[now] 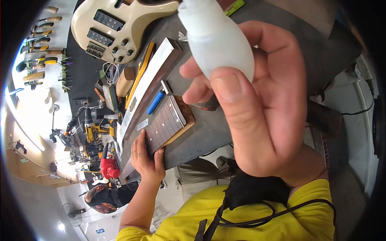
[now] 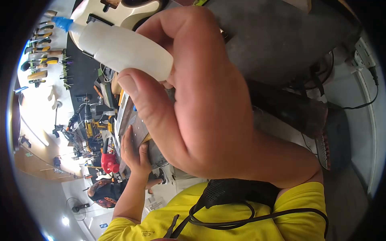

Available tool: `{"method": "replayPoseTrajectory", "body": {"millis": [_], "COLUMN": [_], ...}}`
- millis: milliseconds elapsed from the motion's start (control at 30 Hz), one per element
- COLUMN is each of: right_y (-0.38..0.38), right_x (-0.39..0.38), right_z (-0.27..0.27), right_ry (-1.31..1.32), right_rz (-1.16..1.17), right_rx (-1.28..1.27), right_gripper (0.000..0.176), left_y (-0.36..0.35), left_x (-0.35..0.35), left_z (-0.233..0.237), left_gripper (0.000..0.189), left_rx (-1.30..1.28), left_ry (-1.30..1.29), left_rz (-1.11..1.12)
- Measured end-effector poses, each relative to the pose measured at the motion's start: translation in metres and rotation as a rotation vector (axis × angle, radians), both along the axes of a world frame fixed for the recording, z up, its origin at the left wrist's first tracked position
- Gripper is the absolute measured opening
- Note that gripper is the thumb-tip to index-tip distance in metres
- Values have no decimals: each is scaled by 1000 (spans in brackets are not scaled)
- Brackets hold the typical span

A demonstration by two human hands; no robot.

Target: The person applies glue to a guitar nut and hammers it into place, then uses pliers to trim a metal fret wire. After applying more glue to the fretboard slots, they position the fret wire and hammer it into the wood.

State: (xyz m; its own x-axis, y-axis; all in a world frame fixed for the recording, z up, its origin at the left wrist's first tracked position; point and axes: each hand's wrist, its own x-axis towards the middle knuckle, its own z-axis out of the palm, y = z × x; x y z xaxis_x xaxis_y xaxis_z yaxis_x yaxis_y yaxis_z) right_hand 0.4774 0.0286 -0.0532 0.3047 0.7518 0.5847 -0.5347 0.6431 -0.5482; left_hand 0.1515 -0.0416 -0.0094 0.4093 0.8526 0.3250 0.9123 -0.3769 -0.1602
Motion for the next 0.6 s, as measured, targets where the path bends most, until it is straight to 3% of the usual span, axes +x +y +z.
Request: {"method": "replayPoseTrajectory", "body": {"millis": [67,100,400,600], "right_y": [-3,7,-1,-4], "right_x": [-2,-8,4,0], "right_z": [6,-4,9,7], "right_ry": [64,84,-168,-101], "right_rz": [42,10,-18,8], "right_rx": [-99,9,-147,-132], "right_gripper": [43,43,43,43], "left_y": [0,0,0,0], "left_x": [0,1,1,2], "left_z": [0,0,-1,1], "left_gripper": [69,68,66,66], "left_rx": [-9,-16,1,-3], "left_ry": [-18,-35,-35,-37], "left_rz": [1,14,29,3]}}
